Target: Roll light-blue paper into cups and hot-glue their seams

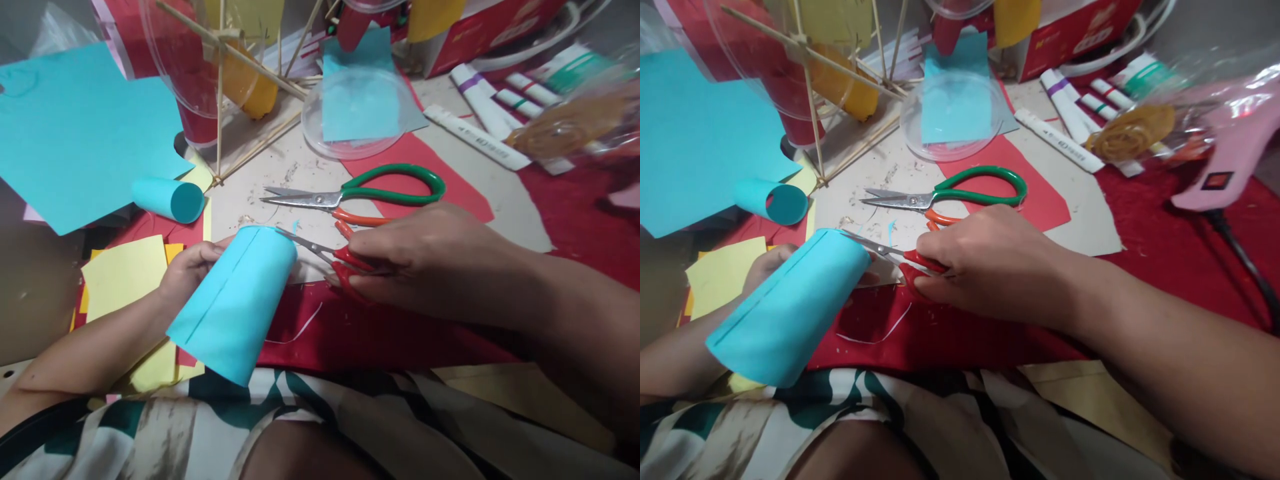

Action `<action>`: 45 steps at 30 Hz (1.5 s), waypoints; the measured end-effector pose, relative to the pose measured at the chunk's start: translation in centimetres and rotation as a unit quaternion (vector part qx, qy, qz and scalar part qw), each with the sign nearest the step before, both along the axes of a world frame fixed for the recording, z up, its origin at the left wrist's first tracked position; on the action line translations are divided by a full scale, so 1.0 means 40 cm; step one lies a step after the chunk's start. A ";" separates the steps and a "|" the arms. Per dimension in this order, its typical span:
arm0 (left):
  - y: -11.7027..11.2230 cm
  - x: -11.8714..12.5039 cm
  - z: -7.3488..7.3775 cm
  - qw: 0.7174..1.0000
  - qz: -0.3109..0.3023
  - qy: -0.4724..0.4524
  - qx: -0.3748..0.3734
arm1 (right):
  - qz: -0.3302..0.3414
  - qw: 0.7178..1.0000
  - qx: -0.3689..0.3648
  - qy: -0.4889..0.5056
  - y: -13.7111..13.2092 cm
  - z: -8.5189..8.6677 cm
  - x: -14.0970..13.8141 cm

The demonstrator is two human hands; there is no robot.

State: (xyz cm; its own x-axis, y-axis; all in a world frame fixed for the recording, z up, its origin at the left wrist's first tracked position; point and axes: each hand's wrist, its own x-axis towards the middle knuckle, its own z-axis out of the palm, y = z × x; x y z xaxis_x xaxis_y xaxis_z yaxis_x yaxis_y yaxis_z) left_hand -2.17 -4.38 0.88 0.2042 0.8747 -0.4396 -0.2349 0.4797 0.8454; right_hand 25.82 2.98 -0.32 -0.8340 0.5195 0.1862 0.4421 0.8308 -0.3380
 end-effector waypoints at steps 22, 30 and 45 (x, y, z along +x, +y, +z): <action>-0.028 0.009 -0.002 0.985 -0.156 -0.077 0.016 | 0.050 0.976 -0.202 0.058 -0.016 0.018 -0.001; -0.029 0.015 0.002 0.986 -0.148 -0.069 0.034 | 0.062 0.988 -0.140 0.023 -0.026 -0.001 -0.016; -0.045 0.018 -0.002 0.996 -0.072 -0.056 -0.001 | 0.049 0.994 -0.100 0.023 -0.030 0.003 -0.015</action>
